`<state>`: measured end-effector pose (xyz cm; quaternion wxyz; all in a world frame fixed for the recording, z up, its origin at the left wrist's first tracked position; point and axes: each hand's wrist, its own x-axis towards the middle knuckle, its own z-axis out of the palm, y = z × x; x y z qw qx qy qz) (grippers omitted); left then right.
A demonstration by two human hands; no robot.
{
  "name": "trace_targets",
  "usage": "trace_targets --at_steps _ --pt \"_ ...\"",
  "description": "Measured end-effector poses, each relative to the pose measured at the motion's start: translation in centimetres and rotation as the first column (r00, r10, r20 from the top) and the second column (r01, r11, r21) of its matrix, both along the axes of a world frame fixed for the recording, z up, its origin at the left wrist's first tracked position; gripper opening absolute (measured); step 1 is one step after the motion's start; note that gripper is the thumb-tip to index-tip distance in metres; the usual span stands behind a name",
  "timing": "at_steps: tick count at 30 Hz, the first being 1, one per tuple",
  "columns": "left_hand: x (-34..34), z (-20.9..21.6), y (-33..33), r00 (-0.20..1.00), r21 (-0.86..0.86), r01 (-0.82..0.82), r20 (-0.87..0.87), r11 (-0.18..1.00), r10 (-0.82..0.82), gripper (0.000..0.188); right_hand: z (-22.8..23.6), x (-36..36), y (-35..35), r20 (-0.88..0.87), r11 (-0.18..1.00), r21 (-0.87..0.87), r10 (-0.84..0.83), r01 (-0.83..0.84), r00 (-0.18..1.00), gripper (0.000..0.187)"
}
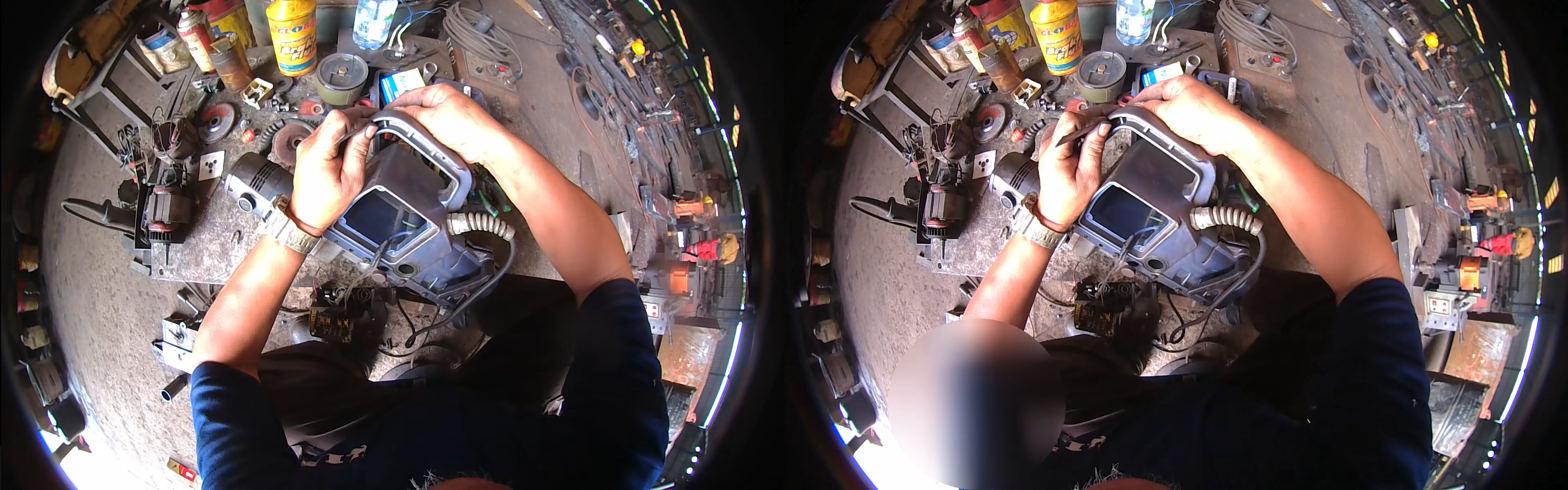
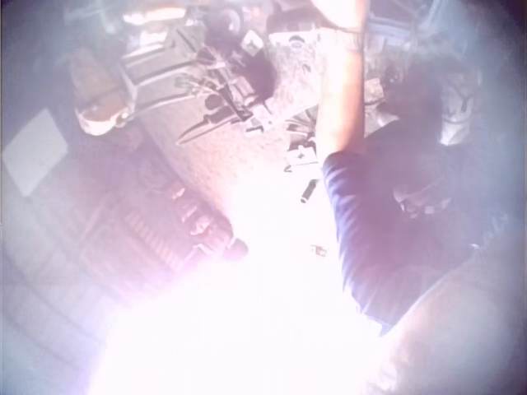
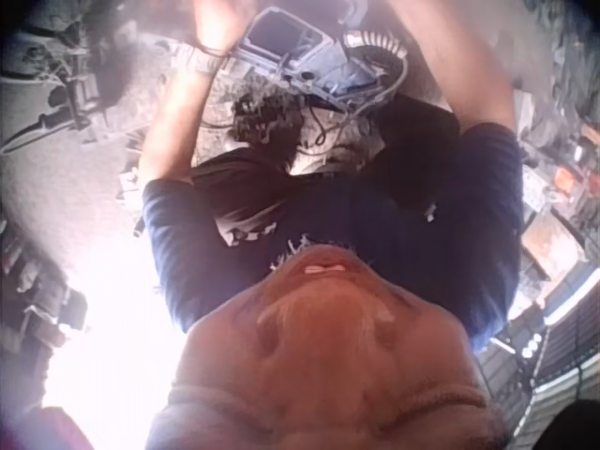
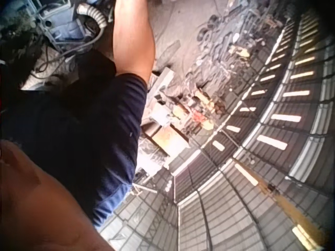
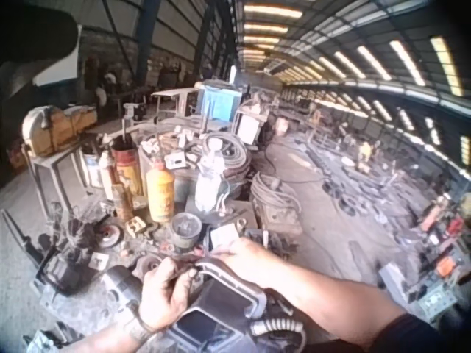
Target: The person sits on the floor and works on a handheld power tool, repeatedly inserting and removing a small metal piece from the tool's housing. The person also briefly uses a hammer to tap a component before continuing to adjust the metal piece by hand.
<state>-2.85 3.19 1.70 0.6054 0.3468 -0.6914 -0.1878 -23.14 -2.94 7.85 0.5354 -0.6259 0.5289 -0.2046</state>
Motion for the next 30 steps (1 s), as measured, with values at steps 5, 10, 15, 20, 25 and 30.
trace_targets --at_steps 5,10,15,20,25,30 --pt "0.3 -0.4 -0.2 1.0 -0.024 -0.007 0.005 1.0 0.007 0.011 0.0 0.7 -0.2 -0.027 0.999 0.016 -0.04 0.041 0.999 0.026" --pt "0.1 -0.5 -0.7 1.0 0.0 0.029 -0.008 1.0 -0.029 0.013 -0.5 0.4 -0.6 -0.025 0.997 0.03 -0.066 0.067 0.997 0.026" --pt "0.3 -0.9 -0.4 1.0 -0.011 -0.001 -0.01 1.0 0.0 0.012 -0.9 1.1 -1.1 -0.061 0.997 0.039 -0.06 0.062 0.996 0.026" --pt "0.4 -0.6 -0.7 1.0 -0.024 -0.014 0.016 1.0 0.014 0.013 -0.7 0.5 -1.3 0.007 0.997 0.075 0.027 -0.027 1.0 0.027" --pt "0.6 0.3 -0.6 0.995 -0.002 -0.004 0.098 1.0 0.004 0.01 -0.2 -0.6 -0.7 -0.029 0.995 0.092 0.048 -0.045 0.998 0.03" --pt "0.9 -0.2 -1.0 0.986 -0.099 0.025 0.169 0.995 -0.008 0.019 -1.5 -1.9 -2.1 0.174 0.983 0.133 0.102 -0.126 0.979 0.028"
